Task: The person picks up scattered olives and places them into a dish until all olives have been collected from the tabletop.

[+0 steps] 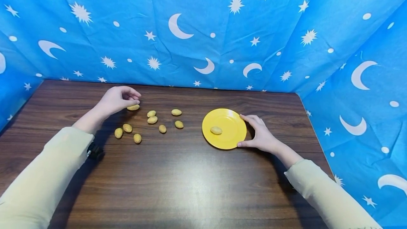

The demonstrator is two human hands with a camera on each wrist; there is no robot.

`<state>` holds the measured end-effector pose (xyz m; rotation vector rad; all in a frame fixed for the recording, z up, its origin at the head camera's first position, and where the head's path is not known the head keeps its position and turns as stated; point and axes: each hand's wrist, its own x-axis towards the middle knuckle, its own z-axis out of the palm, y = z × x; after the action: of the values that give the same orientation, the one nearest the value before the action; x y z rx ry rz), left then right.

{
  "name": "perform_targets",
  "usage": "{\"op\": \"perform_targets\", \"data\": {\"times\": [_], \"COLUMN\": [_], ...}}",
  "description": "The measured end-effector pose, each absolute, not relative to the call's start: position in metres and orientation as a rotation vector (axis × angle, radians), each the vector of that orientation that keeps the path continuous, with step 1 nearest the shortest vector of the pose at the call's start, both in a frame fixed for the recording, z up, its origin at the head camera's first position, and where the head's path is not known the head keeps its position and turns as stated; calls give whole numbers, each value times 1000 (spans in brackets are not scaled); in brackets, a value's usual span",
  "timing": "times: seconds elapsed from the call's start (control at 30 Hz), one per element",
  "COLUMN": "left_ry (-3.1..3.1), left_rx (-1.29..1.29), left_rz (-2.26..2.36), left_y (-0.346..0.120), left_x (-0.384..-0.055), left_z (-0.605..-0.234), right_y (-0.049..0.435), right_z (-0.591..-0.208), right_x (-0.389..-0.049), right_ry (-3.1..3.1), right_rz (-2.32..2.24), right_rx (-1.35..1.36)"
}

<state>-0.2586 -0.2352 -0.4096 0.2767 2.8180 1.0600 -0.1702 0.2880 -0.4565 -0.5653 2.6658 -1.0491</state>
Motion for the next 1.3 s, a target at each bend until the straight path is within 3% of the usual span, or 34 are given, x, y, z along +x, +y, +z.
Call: {"op": "perform_targets", "data": {"times": [0.43, 1.3], "left_ry": [2771, 2748], "left_rx": [293, 274], "left_rz": [935, 880], "left_y": [-257, -258], "left_x": [-256, -256], "left_z": [-420, -424], "right_y": [287, 287], "right_z": [-456, -455], "right_x": [-170, -171], "right_ry": [2674, 2668], "right_rz": [-1059, -1046], "right_rx": [-578, -572]}}
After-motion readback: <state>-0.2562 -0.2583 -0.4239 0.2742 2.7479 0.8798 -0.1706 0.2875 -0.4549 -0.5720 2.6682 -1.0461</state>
